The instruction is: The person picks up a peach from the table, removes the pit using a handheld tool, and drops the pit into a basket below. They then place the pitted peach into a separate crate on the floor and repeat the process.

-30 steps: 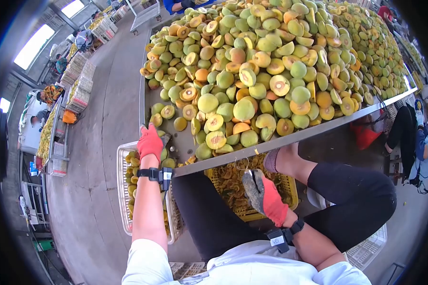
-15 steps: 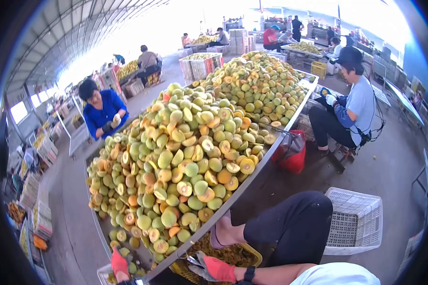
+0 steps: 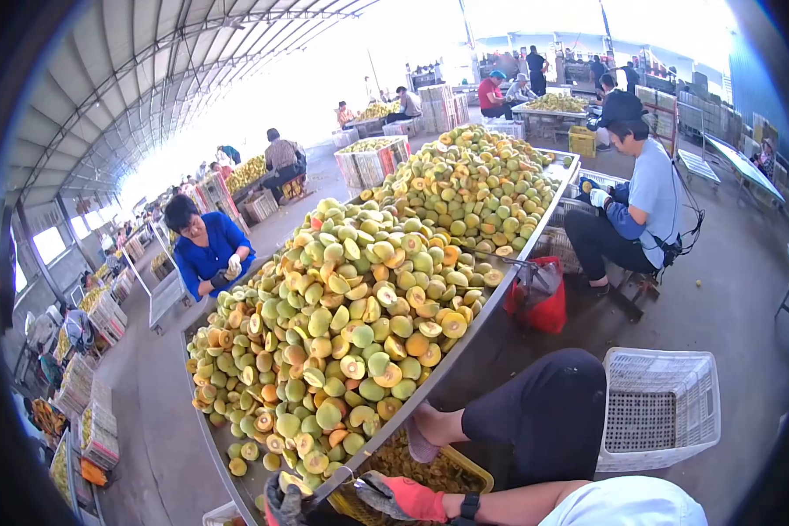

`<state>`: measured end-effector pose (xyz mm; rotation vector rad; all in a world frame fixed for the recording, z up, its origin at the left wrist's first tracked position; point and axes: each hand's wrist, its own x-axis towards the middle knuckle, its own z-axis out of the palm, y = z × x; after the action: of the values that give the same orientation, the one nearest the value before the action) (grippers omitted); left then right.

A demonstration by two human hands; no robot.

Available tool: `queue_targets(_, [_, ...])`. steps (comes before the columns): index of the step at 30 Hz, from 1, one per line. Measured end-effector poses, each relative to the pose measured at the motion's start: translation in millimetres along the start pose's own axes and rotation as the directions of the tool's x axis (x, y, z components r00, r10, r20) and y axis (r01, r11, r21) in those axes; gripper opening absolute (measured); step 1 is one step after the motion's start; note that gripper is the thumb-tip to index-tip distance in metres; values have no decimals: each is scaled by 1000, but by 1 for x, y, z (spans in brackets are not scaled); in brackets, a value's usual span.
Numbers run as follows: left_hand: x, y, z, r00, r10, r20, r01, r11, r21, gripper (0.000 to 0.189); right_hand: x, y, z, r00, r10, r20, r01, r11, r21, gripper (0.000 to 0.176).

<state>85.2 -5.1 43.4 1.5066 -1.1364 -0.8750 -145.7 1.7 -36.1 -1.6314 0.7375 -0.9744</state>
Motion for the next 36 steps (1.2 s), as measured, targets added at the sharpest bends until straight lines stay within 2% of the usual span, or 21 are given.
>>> queue_targets(5, [-34,13,19,999,26,33,-24,996,-86,50,-9,-26,-5,994,77,78,-80,996,40,45])
queue_targets(7, [-46,15,24,999,38,37,-34,994,-102,50,-14,-37,-6,973,199,120,-216,965,149,49])
queue_targets(10, [-62,17,29,998,58,27,-55,991,-119,50,-15,-22,-8,992,51,112,-69,983,168,54])
queue_targets(13, [-75,21,31,994,110,-7,-110,990,-94,51,-7,-72,-14,994,98,55,-95,993,-67,48])
queue_targets(14, [-81,20,29,987,161,-27,-162,986,-41,51,-5,-93,-14,990,139,10,-134,971,-197,46])
queue_targets(15, [-86,19,26,957,288,-43,-281,952,123,51,-3,-88,-9,966,-212,-147,203,977,-70,40])
queue_targets(16, [-93,24,25,888,459,-25,-415,823,389,51,-2,-100,-13,972,-176,-155,162,982,-95,39])
queue_targets(18, [-97,31,25,763,644,54,-485,515,707,51,0,-82,-15,987,-93,-133,109,987,122,33])
queue_targets(19, [-91,15,24,834,544,-91,-400,710,580,48,2,-111,-21,897,438,64,-352,619,702,28])
queue_targets(20, [-91,5,31,929,328,-170,-279,925,259,49,-1,-92,-19,980,200,-2,-188,928,321,24])
queue_targets(21, [-88,-7,40,957,86,-276,-158,955,-251,62,2,-108,-18,914,403,43,-384,827,412,23])
queue_targets(22, [-80,-23,35,997,-81,-3,41,534,-844,43,-1,-104,-19,945,321,64,-326,937,128,23])
queue_targets(23, [-80,-8,41,988,-6,-153,-103,713,-694,48,-2,-98,-19,902,409,142,-427,790,440,23])
queue_targets(24, [-84,8,50,960,104,-258,-222,846,-485,53,-4,-93,-17,854,468,228,-480,537,694,23])
queue_targets(25, [-84,-7,51,929,224,-296,-307,911,-274,47,-7,-87,-12,841,485,241,-495,508,705,23])
queue_targets(26, [-81,-20,53,888,355,-294,-385,921,-53,66,-8,-82,-7,977,199,80,-215,906,365,23])
queue_targets(27, [-79,-29,56,924,223,-312,-318,899,-300,38,-8,-78,-4,985,-159,73,165,982,-94,23])
queue_targets(30, [-77,-35,61,957,71,-280,-186,893,-411,42,-3,-76,-7,976,-75,204,134,948,-289,27])
queue_targets(31, [-76,-32,64,950,-13,-312,-78,957,-278,60,-3,-73,-8,974,-12,224,82,948,-308,24])
queue_targets(34, [-78,-34,61,947,151,-285,-175,983,-61,54,-3,-71,-8,964,100,248,29,884,-468,25])
queue_targets(36, [-80,-27,65,932,185,-310,-211,976,-53,51,-8,-63,-8,956,104,273,64,837,-543,26])
